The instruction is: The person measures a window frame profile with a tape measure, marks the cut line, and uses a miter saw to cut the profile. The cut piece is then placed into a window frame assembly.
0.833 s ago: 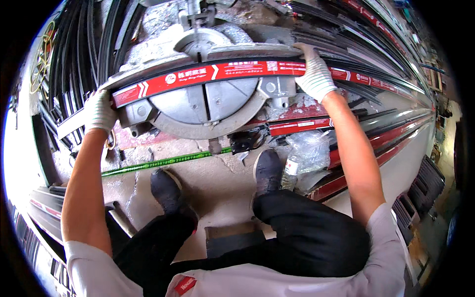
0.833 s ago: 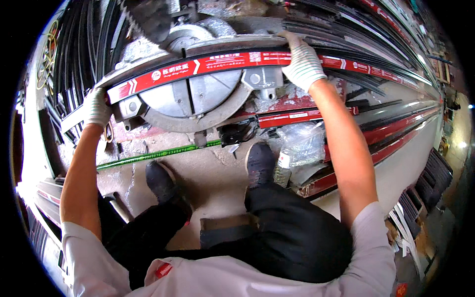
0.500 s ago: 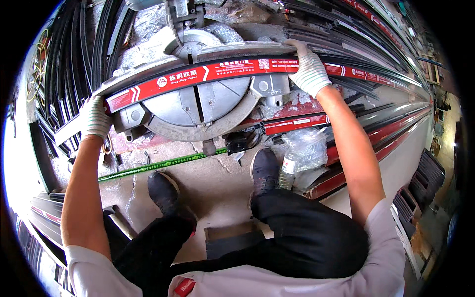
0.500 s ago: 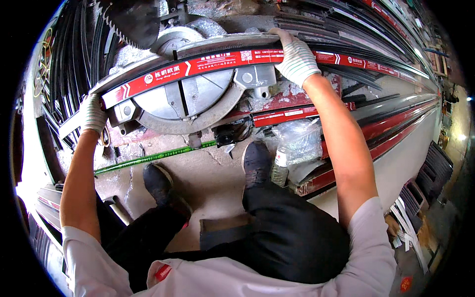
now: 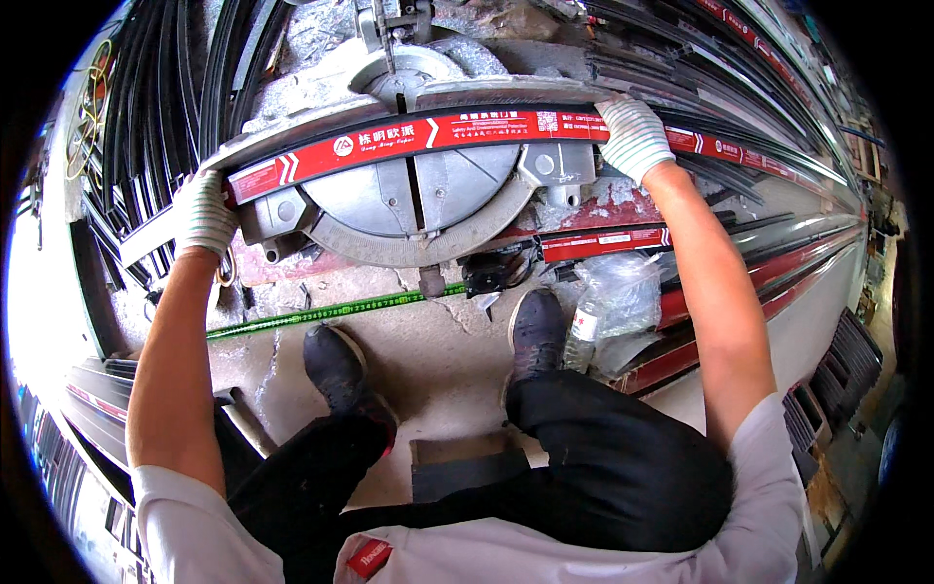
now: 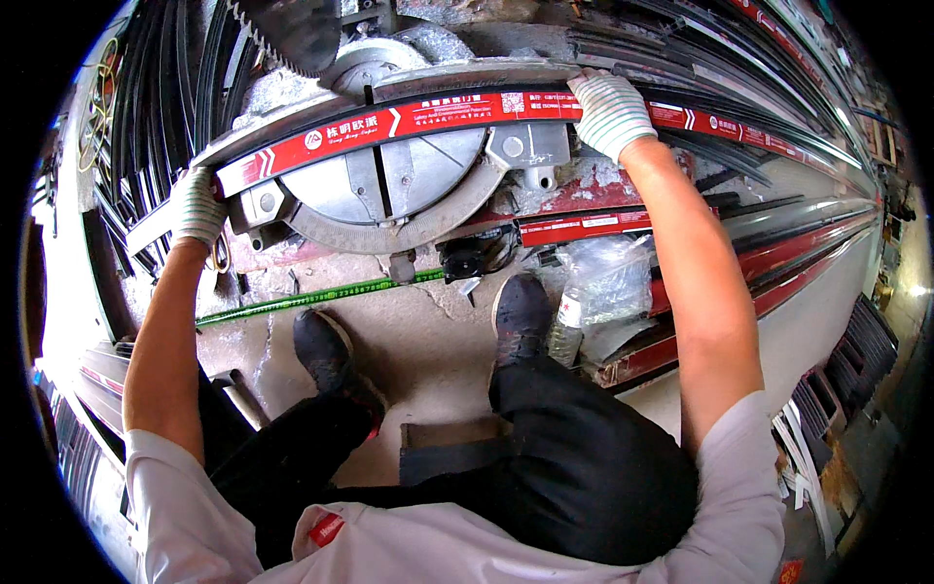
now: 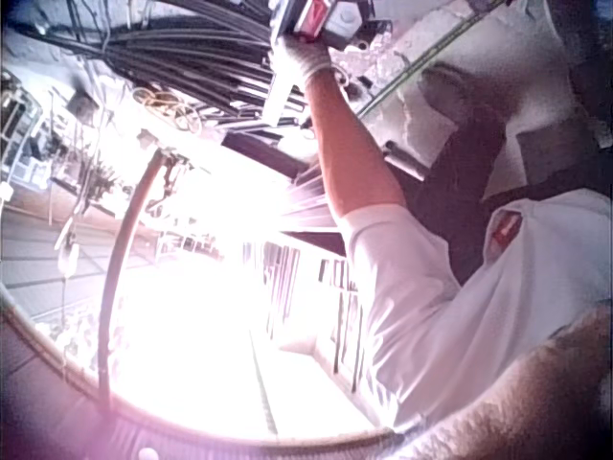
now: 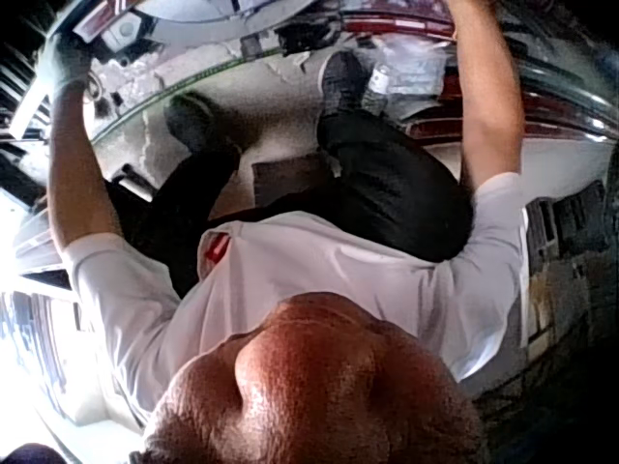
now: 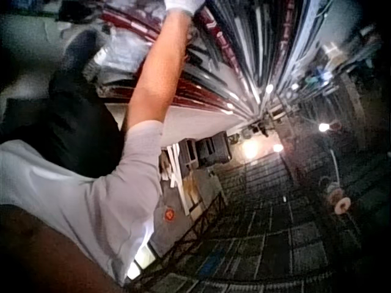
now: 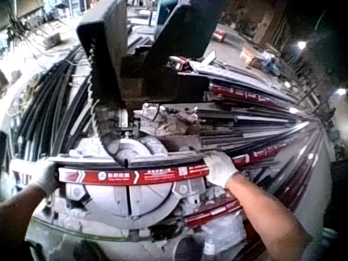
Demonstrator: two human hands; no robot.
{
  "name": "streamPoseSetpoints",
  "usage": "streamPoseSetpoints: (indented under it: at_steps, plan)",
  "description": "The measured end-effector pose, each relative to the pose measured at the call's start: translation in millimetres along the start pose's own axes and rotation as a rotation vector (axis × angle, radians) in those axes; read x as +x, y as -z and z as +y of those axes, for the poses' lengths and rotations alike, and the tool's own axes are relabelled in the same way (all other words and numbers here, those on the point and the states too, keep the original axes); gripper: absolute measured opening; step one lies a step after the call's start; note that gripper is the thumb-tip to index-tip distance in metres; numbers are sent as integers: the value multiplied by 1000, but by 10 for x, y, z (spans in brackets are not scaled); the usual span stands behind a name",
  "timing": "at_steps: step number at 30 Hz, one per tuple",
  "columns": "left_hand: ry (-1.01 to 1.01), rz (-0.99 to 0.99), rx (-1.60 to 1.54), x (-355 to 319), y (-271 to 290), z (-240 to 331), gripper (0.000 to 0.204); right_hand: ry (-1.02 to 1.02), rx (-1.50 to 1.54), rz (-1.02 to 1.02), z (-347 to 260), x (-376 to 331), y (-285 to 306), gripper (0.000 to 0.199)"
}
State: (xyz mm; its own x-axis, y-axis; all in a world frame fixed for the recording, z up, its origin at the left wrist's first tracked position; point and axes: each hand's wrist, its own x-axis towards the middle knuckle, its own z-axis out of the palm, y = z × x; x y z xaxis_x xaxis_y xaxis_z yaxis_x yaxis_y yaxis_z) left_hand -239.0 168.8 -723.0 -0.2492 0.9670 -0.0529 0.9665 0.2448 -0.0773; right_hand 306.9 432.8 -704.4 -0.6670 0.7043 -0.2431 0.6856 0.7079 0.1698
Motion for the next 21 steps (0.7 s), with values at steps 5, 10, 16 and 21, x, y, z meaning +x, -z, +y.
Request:
streamPoseSetpoints:
  at_steps: [5, 10, 16, 21]
  plan:
    - [8, 8, -17, -7, 24, 47, 24, 31, 26, 35, 43, -26, -39, 43]
    - [7, -32, -9, -14, 58, 76, 32, 53, 26, 67, 109, -25, -126, 44]
    - [-96, 123, -80, -54, 35, 41, 28, 22, 40, 5, 80, 14, -110, 47]
    - [4, -40, 25, -57, 73, 63, 40, 28, 21, -1, 77, 9, -90, 48]
